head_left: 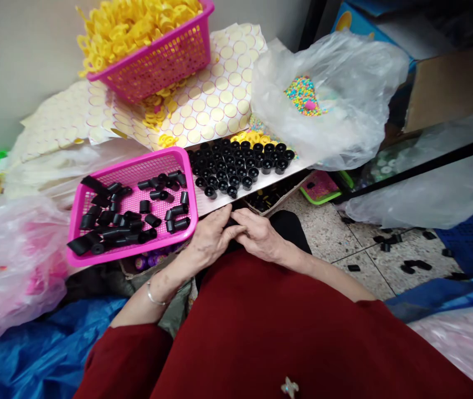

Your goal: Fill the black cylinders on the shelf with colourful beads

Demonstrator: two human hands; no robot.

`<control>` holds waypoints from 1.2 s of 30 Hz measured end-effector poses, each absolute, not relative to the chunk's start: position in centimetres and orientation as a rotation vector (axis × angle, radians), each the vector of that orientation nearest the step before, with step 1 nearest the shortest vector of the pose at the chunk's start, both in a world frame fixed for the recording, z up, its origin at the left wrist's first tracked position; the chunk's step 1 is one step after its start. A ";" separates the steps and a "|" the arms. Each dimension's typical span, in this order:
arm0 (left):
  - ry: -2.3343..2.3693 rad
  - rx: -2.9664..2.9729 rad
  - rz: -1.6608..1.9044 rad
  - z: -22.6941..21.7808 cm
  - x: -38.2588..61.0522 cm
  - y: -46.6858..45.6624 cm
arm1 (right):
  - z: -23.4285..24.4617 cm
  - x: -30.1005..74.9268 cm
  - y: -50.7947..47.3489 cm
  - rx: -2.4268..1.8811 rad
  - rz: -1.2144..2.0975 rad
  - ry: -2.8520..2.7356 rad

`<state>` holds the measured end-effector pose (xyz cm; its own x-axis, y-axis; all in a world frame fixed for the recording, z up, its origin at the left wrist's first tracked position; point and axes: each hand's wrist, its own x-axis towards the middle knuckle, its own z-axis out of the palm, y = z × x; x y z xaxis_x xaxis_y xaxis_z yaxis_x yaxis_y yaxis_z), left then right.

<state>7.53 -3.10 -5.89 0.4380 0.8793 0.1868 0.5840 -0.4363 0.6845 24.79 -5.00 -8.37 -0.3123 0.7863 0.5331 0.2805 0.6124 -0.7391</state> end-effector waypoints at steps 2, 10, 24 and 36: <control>1.317 2.283 0.693 -6.9 8.6 -4.4 | -9.1 24.5 -5.0 -0.850 0.776 -1.803; 1.623 2.388 1.087 -5.0 5.3 -3.8 | -13.0 23.8 -1.9 -1.208 0.859 -1.463; 2.236 1.513 0.383 -3.9 -12.4 2.9 | -16.0 22.2 2.6 -1.351 0.483 -1.743; 1.861 1.703 0.161 -3.6 -7.6 1.5 | -15.4 22.4 2.2 -1.284 0.448 -1.857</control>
